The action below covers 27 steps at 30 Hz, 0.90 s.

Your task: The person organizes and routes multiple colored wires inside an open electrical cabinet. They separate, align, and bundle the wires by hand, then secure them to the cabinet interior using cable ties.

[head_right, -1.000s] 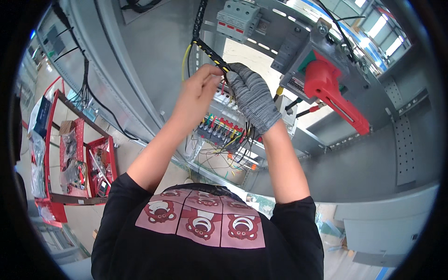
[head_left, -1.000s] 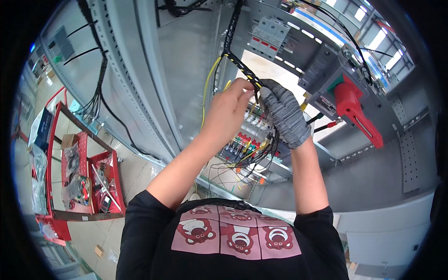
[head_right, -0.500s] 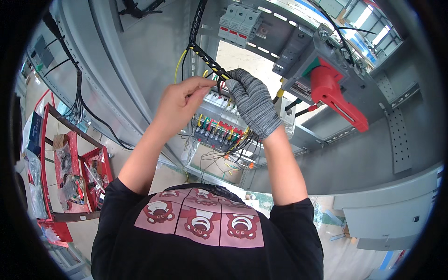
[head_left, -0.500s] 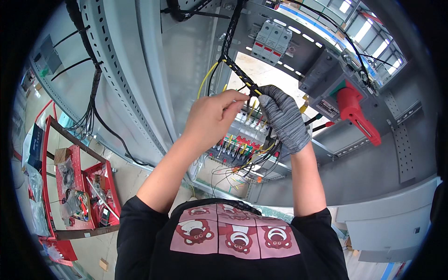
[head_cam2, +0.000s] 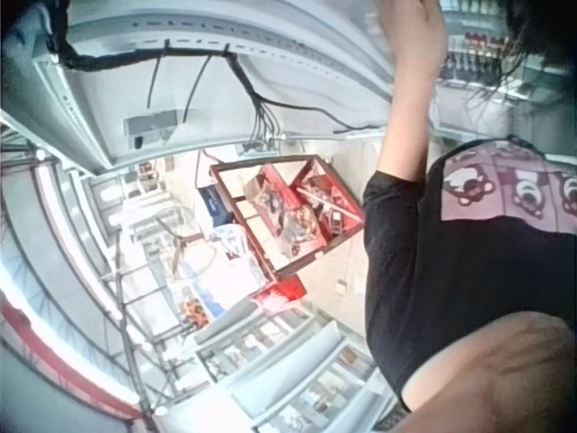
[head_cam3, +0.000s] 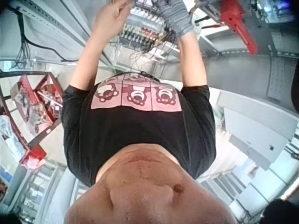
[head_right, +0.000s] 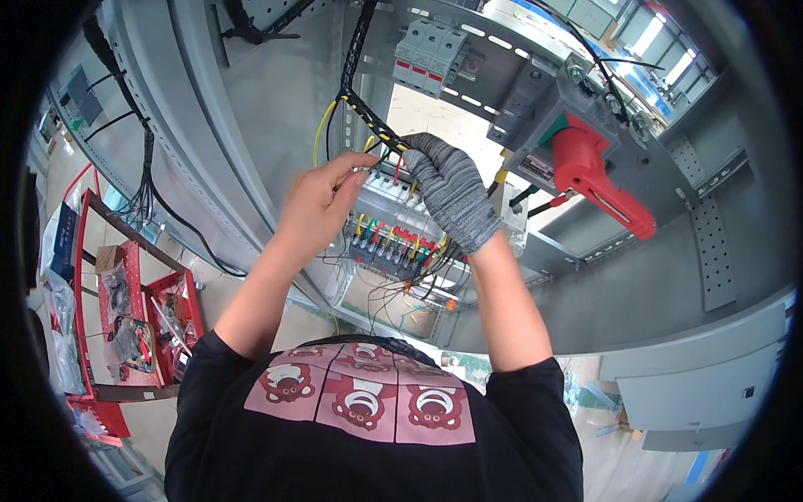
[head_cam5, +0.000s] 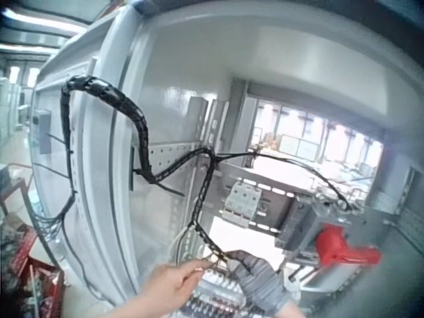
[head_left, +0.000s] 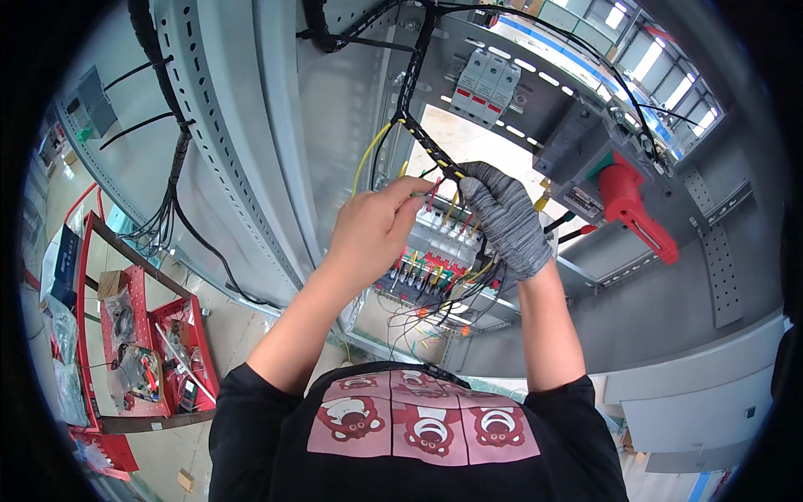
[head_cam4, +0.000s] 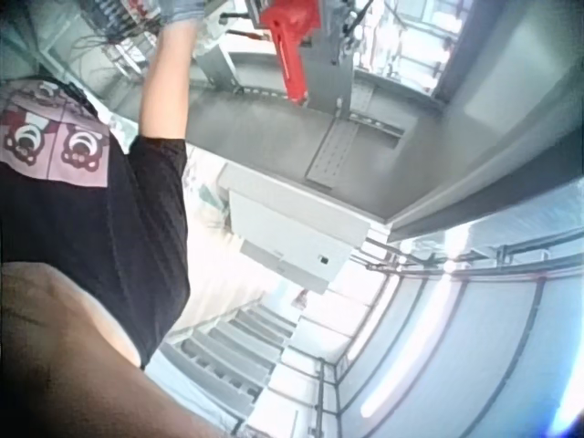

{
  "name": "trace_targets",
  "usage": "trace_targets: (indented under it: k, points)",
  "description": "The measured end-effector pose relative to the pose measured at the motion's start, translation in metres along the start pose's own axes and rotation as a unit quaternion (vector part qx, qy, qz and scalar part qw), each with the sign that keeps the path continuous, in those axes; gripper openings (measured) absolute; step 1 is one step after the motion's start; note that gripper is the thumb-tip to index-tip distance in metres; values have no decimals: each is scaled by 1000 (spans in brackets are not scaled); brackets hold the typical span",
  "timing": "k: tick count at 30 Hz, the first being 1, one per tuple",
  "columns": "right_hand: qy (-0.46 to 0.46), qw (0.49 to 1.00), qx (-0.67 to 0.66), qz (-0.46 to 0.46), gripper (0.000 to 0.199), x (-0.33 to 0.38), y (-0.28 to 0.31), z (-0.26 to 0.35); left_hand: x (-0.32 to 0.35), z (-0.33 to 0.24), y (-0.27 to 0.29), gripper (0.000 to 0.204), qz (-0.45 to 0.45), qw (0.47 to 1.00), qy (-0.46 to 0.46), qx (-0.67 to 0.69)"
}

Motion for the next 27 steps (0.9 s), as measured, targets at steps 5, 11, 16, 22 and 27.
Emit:
trace_targets:
  k: [5, 11, 16, 22, 27]
  points:
    - [-86, 993, -57, 59, 27, 5, -8, -5, -3, -16, 12, 13, -113, 971, -177, -117]
    - [-128, 978, -129, 107, 29, 11, -18, -7, 20, -35, 7, 15, -191, 974, -119, 8]
    - [-127, 975, -157, 90, 25, 10, -23, -9, 14, -9, -30, 26, -91, 990, 55, 91]
    - [10, 1000, -10, -15, 24, 2, -6, -3, 10, -9, -9, 15, -108, 994, -21, -10]
    - [117, 987, 54, -97, 17, 0, -15, 14, 6, -2, 4, 14, -114, 986, -33, -117]
Point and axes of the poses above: each hand's wrist, its own x-axis away from the middle knuckle, its own y-axis out of the back of the hand, z = x × y, the point moved 9 cm from there along -x, towards the middle knuckle, and after that the axes turned 14 degrees about -z, right-handed, at the moved point
